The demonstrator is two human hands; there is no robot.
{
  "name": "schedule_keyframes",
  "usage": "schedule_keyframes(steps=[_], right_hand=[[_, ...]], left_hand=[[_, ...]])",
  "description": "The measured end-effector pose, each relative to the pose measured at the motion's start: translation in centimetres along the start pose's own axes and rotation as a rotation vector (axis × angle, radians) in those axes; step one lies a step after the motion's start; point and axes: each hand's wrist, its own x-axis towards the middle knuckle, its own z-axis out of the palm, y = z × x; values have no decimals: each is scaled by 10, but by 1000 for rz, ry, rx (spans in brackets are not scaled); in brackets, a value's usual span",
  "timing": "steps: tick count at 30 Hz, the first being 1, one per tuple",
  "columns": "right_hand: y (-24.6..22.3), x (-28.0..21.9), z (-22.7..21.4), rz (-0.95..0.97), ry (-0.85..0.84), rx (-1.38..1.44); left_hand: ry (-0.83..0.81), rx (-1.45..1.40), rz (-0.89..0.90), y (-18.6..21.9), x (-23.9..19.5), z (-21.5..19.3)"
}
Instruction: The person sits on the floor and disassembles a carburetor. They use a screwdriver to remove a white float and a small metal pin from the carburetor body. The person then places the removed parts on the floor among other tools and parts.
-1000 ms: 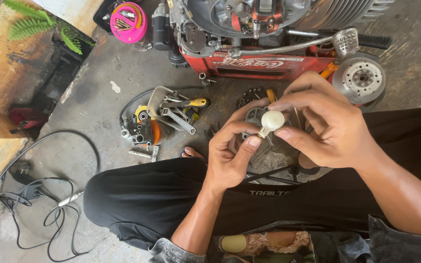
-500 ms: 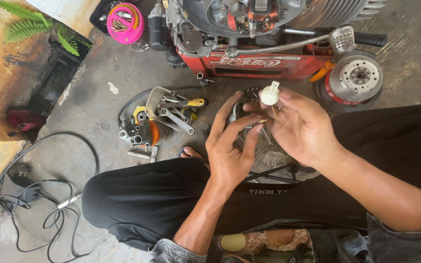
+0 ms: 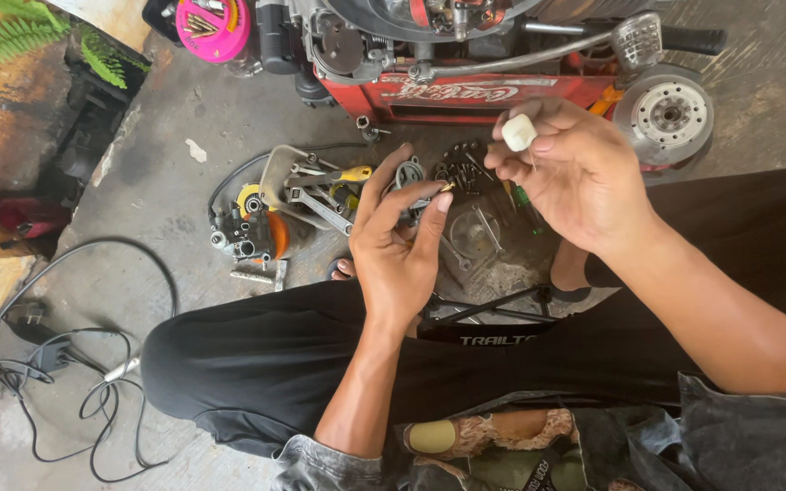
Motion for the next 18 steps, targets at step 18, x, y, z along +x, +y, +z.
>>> schedule_keyframes(steps=[18], right_hand=[[-2,-8,22,-242,-210,-1014]], left_hand=[[10,46,24,-4,1,0]])
